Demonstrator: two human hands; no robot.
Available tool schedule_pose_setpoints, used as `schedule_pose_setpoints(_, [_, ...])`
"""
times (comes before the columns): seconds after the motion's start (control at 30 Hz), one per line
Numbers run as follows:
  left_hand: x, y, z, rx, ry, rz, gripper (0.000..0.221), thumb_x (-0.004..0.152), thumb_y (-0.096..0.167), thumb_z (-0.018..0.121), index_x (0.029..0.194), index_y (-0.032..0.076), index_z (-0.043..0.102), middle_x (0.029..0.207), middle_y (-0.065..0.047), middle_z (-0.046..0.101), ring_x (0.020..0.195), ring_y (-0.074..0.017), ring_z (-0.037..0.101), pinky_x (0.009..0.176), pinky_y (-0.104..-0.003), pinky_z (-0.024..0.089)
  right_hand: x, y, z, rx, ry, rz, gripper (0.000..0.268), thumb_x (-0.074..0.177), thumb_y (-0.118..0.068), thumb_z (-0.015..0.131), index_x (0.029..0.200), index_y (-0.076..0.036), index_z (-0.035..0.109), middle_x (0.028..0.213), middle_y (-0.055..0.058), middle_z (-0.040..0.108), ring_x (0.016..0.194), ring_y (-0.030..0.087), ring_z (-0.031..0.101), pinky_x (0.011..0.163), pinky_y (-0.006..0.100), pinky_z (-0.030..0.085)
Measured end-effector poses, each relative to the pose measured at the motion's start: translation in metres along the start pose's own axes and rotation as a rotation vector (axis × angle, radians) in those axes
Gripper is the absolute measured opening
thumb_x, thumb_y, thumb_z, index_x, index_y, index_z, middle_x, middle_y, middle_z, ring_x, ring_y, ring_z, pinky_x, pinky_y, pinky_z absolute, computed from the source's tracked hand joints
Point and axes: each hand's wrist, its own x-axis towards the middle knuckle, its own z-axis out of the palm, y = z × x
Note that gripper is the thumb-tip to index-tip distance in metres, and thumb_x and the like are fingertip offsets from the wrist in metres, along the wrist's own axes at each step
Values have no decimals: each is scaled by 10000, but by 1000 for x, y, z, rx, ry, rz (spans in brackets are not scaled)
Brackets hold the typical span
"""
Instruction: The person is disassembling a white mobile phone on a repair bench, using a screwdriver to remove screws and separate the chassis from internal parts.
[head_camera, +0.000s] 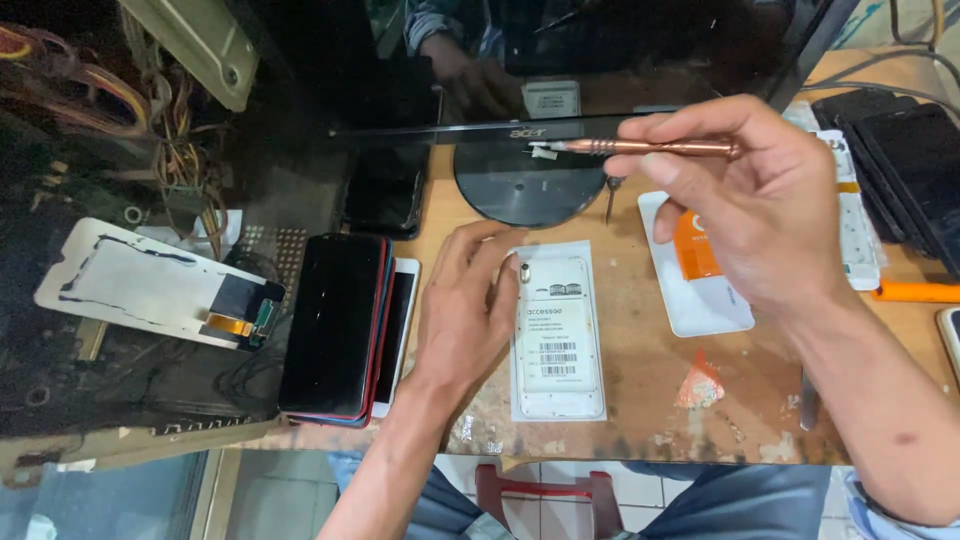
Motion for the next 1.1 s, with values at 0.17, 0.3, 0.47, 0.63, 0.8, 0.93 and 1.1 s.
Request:
schedule_pose_setpoints(0.17, [0,3,-7,-51,128,-100,260,992,212,692,1209,83,630,1170,-96,629,840,-183,582,714,-294,502,-3,-2,0,-39,-7,4,99,1008,2,647,1086,-12,588,1310,227,717,1112,261,790,546,221,588])
schedule_pose_setpoints(0.3, [-4,0,-1,-66,0,-17,489,990,276,729,1428,153,552,1222,-107,552,882,-161,559,725,-280,523,-11,-5,8,-323,-109,-196,193,950,79,729,1120,124,648,1047,222,752,908,242,782,577,233,608])
schedule_pose_setpoints(0.47, [-1,11,-2,-180,-51,115,222,1023,108,666,1233,49,701,1036,-85,593,894,-212,623,761,-327,515,-19,7,13,-428,-131,-336,418,887,58,828,1241,70,605,1046,175,758,948,233,793,910,277,640])
schedule_pose_setpoints(0.63, [12,22,2,-401,-163,-68,236,972,232,682,1076,39,769,1015,-65,696,884,-176,672,806,-300,541,-12,4,7,-513,-193,-352,127,927,-60,789,1025,10,751,1015,103,771,907,166,743,795,247,630])
schedule_pose_setpoints(0.8, [20,21,6,-392,-164,-15,187,968,180,700,1093,50,749,1041,-80,754,975,-207,718,863,-325,563,-7,1,2,-515,-214,-157,112,905,-104,806,998,-52,771,961,38,780,866,103,725,834,234,613])
schedule_pose_setpoints(0.93, [16,17,12,-328,-182,-3,183,964,219,708,1075,80,755,1037,-62,787,924,-205,719,835,-332,523,-7,-1,1,-513,-254,-135,124,897,-110,813,999,-55,768,918,38,778,852,109,751,813,229,617])
schedule_pose_setpoints(1.1, [15,15,16,-302,-201,31,169,982,204,688,1073,71,738,1040,-60,789,901,-209,722,850,-356,511,-5,0,0,-533,-254,-72,129,888,-152,824,974,-72,771,872,26,781,810,93,749,805,218,611])
